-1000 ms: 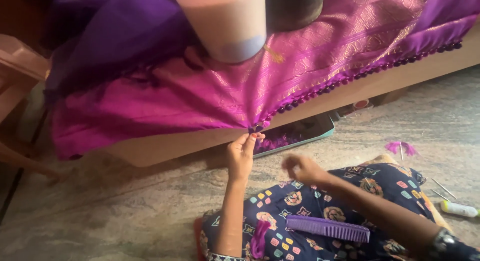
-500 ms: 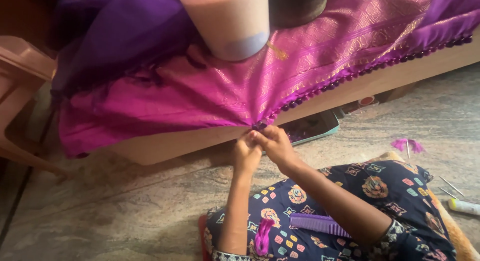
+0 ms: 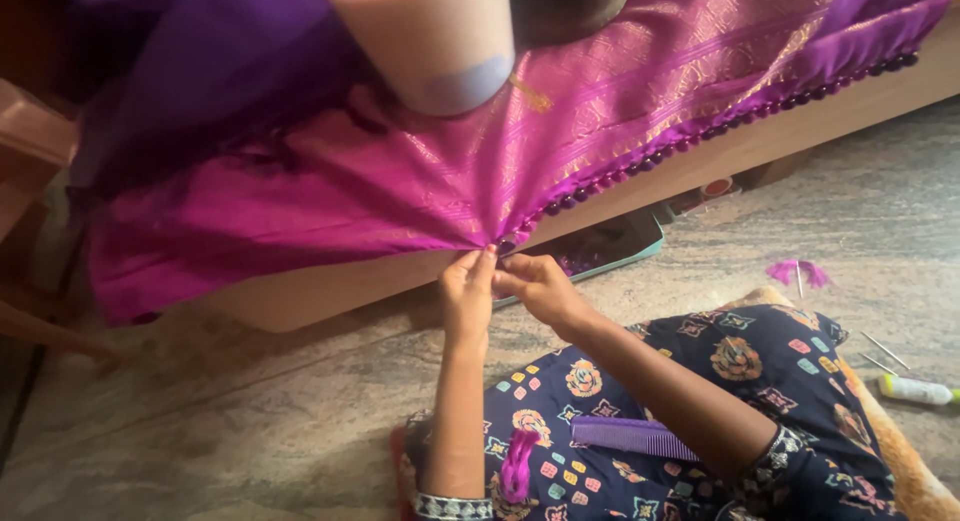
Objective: Attaching tassels to the edge of a pink and purple saree.
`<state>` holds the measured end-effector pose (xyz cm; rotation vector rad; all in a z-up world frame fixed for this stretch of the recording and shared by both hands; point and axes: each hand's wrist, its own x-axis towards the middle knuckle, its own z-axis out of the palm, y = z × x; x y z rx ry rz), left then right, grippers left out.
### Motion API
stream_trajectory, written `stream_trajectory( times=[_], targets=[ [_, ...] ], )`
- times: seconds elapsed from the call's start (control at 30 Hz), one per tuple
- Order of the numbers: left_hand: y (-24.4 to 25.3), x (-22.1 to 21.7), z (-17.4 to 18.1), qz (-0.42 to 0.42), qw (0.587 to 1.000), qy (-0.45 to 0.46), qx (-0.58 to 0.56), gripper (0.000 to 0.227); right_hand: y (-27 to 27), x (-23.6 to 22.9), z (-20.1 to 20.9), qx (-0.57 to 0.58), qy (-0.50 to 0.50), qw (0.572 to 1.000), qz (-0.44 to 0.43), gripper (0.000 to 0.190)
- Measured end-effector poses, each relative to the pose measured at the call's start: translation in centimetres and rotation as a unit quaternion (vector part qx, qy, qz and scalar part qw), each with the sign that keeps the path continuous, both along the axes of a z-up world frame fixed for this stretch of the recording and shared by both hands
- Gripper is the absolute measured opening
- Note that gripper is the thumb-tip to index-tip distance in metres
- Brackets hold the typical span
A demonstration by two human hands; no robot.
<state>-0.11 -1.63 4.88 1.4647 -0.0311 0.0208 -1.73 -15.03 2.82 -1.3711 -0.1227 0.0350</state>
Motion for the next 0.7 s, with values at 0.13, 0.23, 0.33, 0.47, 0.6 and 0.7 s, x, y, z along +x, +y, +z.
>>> stream_trajectory(
  times=[0.13, 0.23, 0.33, 0.47, 0.6, 0.7],
  targets=[
    [-0.9, -2.6, 1.8, 0.169, 0.862, -0.28, 0.387, 0.018, -1.1, 0.2, 0.6, 0.022, 0.03, 0.998, 0.048, 0.032],
    [-0.8, -2.2, -1.3, 0.182, 0.878, -0.275, 0.348, 0.019, -1.4, 1.3, 1.3, 0.176, 0.024, 0.98, 0.084, 0.026],
    [-0.9, -2.3, -0.9, 0.177, 0.882, -0.258, 0.353, 0.02, -0.4, 2.4, 2.3, 0.166, 0.074, 0.983, 0.029, 0.02],
    [-0.5, -1.9, -1.6, 0.177, 0.871, -0.287, 0.356, 0.017, 0.2, 2.3, 3.3, 0.035, 0.023, 0.999, -0.013, 0.021],
    [0.0, -1.2, 0.4, 0.118, 0.971, -0.098, 0.183, 0.031, 0.4, 1.3, 3.6, -0.097, 0.03, 0.994, -0.05, 0.025],
    [0.9, 0.1, 0.3, -0.003, 0.994, 0.009, -0.105, 0.023, 0.7, 1.0, 2.2, -0.179, 0.005, 0.979, -0.102, 0.029]
  ],
)
